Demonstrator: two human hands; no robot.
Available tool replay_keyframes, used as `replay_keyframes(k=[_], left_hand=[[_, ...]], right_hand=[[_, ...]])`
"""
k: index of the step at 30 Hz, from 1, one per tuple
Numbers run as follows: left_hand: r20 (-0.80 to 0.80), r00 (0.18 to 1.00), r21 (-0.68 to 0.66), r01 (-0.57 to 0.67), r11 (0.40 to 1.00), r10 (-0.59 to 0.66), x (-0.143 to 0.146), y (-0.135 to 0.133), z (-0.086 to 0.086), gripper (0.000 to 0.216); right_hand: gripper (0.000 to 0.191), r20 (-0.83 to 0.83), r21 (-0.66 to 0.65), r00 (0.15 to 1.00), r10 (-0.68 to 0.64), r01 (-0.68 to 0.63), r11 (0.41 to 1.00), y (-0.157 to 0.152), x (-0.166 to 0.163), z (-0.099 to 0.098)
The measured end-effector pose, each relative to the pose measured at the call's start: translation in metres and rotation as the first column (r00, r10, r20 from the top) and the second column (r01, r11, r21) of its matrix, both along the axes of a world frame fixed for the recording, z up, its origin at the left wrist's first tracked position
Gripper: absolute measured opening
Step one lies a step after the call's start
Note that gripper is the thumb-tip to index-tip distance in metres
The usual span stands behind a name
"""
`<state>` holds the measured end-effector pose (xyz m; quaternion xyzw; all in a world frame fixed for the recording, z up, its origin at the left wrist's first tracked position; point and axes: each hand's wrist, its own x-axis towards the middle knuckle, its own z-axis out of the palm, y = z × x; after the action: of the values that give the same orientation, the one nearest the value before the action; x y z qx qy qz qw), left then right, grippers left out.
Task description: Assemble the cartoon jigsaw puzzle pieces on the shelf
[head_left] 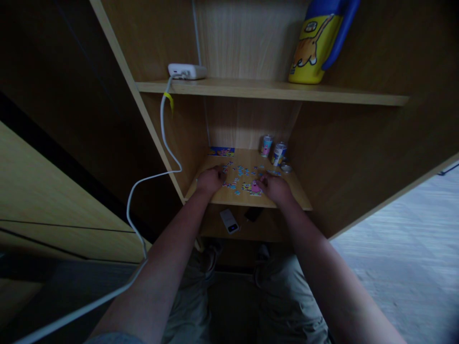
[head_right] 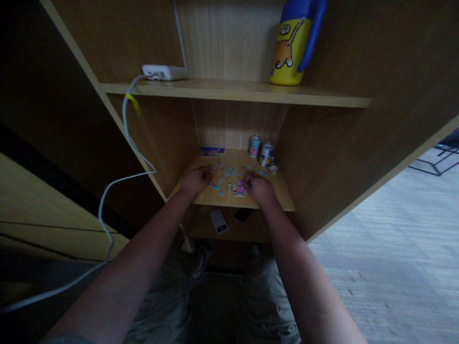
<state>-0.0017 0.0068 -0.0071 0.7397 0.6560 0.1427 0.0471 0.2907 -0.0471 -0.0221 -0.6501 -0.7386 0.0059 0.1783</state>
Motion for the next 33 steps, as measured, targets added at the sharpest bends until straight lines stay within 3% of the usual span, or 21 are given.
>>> replay_keyframes(k=[5, 10, 22, 33], left_hand=[[0.0, 1.0, 0.004, 0.005, 1.0, -0.005, 0.0, 0.0, 0.0, 0.042], [0.003, 1.0, -0.002, 0.002, 1.0, -0.002, 0.0, -0.001, 0.001, 0.045], [0.002, 1.0, -0.002, 0.007, 1.0, -0.007, 0.0, -0.003, 0.003, 0.044], [-0.004, 1.0, -0.004, -0.008, 1.0, 0.008, 0.002, -0.003, 0.004, 0.04]], right_hand=[[0.043, 0.042, 0.022, 0.997, -0.06, 0.059, 0.998, -0.006, -0.004, 0.005], [0.046, 0.046, 0.043, 0.998, -0.036, 0.034, 0.998, -0.008, -0.003, 0.005], [0.03, 0.028, 0.07, 0.999, -0.024, 0.022, 0.997, -0.002, 0.0, 0.001], [0.03, 0.018, 0.047, 1.0, 0.021, -0.022, 0.999, 0.003, 0.002, -0.003]])
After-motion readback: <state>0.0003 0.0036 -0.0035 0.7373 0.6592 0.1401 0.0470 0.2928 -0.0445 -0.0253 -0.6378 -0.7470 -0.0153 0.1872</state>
